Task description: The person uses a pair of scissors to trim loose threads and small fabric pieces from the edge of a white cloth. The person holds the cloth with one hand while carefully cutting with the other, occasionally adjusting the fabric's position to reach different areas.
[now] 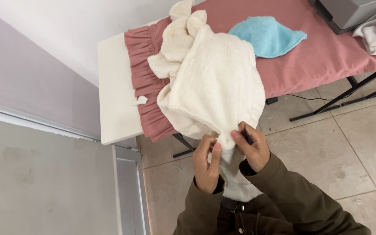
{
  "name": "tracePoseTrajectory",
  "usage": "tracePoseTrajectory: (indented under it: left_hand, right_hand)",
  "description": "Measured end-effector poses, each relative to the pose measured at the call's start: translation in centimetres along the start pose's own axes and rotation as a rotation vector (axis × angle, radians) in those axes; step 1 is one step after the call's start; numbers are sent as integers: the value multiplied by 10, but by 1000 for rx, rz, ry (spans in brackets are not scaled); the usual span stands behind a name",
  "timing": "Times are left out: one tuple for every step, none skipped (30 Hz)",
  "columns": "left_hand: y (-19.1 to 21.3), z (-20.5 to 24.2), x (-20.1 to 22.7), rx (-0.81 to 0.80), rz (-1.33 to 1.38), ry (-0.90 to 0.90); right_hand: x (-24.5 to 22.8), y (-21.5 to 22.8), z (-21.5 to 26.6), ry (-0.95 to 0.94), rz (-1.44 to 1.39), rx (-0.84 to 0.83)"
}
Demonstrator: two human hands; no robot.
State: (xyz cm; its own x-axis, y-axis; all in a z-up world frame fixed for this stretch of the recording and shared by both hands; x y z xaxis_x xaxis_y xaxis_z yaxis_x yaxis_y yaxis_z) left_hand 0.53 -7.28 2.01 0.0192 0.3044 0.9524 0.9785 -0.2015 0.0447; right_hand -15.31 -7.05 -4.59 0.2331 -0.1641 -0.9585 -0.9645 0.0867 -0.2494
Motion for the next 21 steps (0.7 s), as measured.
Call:
tracePoseTrajectory:
  left_hand:
    - [-3, -3, 3, 9, 2, 7]
    - [-4, -6, 6, 58, -62, 6]
    - [-4, -12, 9, 102, -128, 0]
    - [-5, -11, 8, 105, -128, -1]
    - [-4, -11, 5, 141, -113, 19]
    - [-3, -12, 2, 178, -98, 40]
    - [-6, -9, -2, 174, -99, 38]
    - [-7, -6, -3, 220, -102, -18]
    - [-7, -1, -4, 268, -104, -68]
    - [-5, -1, -8, 267, -105, -64]
    - [-7, -1, -16, 197, 7, -2]
    - [-9, 0, -23, 128, 120, 61]
    - [-9, 2, -25, 128, 121, 58]
    - [-9, 4, -28, 118, 96, 64]
    - [-10, 7, -31, 104, 71, 74]
    - [-8, -1, -26, 101, 71, 75]
    - [-7, 3, -18, 87, 50, 64]
    - [-7, 6, -10, 73, 30, 53]
    - [-8, 7, -12, 75, 31, 49]
    - [-9, 8, -11, 74, 30, 20]
    - [-8, 7, -9, 61, 25, -13]
  right_hand:
    - [-2, -3, 1, -9, 3, -6]
    - [-4, -6, 2, -24, 1, -16]
    - [-6, -9, 0, -31, -3, -22]
    - [-5, -9, 2, -31, -3, -25]
    - [-6, -7, 1, -14, 15, -2]
    - [-6, -4, 1, 2, 33, 21]
    - [-6, -4, 1, 4, 32, 24]
    - [-6, -3, 0, 18, 25, 47]
    - [-5, -2, 2, 27, 20, 68]
    - [-6, -1, -1, 23, 20, 69]
    - [-3, 0, -2, -45, -21, 68]
    - [-1, 1, -3, -114, -61, 68]
    - [-7, 5, -4, -111, -60, 67]
    - [-17, 9, -6, -65, 97, 44]
    - [-25, 12, -6, -21, 252, 26]
    - [-42, 11, -7, -23, 252, 28]
    - [-66, 7, 2, 106, 366, -2]
    - [-90, 1, 11, 235, 478, -37]
    - [-81, 0, 16, 240, 480, -39]
    - [-68, -5, 23, 185, 574, -139]
    - [-54, -12, 29, 132, 662, -226]
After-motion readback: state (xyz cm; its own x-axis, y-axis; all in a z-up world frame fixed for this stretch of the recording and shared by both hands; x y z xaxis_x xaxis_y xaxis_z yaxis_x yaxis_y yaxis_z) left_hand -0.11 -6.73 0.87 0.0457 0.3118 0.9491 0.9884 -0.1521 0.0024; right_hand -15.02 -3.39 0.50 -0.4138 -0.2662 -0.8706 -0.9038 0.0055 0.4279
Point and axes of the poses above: each hand's wrist, its own z-axis away from the middle knuckle, its own y-axis out of the back of the hand, x = y × z, the point moved 6 cm from there along -z, towards the middle knuckle, and after that the axes turned 3 degrees about y, right-handed, at the moved point
